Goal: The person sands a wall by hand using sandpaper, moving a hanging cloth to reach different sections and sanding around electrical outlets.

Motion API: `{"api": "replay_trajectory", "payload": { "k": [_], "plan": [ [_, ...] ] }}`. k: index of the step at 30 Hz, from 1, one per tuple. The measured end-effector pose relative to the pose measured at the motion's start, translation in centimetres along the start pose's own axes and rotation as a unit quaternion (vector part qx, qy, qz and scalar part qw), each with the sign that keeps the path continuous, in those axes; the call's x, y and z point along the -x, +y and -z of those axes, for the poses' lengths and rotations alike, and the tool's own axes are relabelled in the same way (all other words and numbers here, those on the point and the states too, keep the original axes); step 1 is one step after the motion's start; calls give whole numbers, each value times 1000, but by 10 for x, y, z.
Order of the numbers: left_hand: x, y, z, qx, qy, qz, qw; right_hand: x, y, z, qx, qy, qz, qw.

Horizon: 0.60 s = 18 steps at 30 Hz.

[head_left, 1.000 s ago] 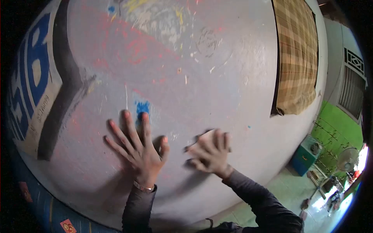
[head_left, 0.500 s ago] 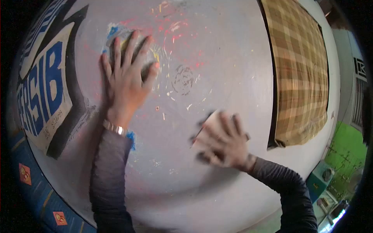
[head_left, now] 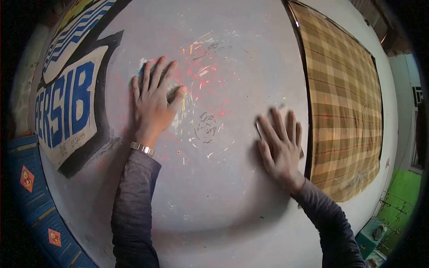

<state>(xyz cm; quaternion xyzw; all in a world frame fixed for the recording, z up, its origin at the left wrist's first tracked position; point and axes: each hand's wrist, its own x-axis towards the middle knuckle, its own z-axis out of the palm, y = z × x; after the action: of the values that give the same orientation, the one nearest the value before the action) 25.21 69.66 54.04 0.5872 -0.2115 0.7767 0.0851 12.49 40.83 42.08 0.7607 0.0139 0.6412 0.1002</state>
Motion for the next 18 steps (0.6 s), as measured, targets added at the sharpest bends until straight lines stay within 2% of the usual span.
{"api": "replay_trajectory", "payload": {
  "k": [2,4,6,9,11,13,17,18],
  "plan": [
    [3,-1,-2,7,6,1,1000,-30,-11,-6,-20,46,7,999],
    [3,-2,-1,8,10,0,1000,-31,-34,-10,6,9,130,991],
    [2,-10,2,23,-11,-8,1000,0,-54,-16,-64,-88,284,953],
    [2,-17,1,13,-2,-30,999,0,-30,-12,-21,-94,273,957],
    [0,-13,2,2,-4,-24,1000,-41,-7,-6,38,12,123,992],
    [-4,-14,2,-8,-9,-26,1000,-87,6,-9,11,98,13,995],
    [-28,-43,-12,7,14,-27,1000,-123,-7,-12,3,141,56,988],
    [-36,-55,-16,19,37,-23,999,-110,-18,-6,16,85,138,987]
  ]
}}
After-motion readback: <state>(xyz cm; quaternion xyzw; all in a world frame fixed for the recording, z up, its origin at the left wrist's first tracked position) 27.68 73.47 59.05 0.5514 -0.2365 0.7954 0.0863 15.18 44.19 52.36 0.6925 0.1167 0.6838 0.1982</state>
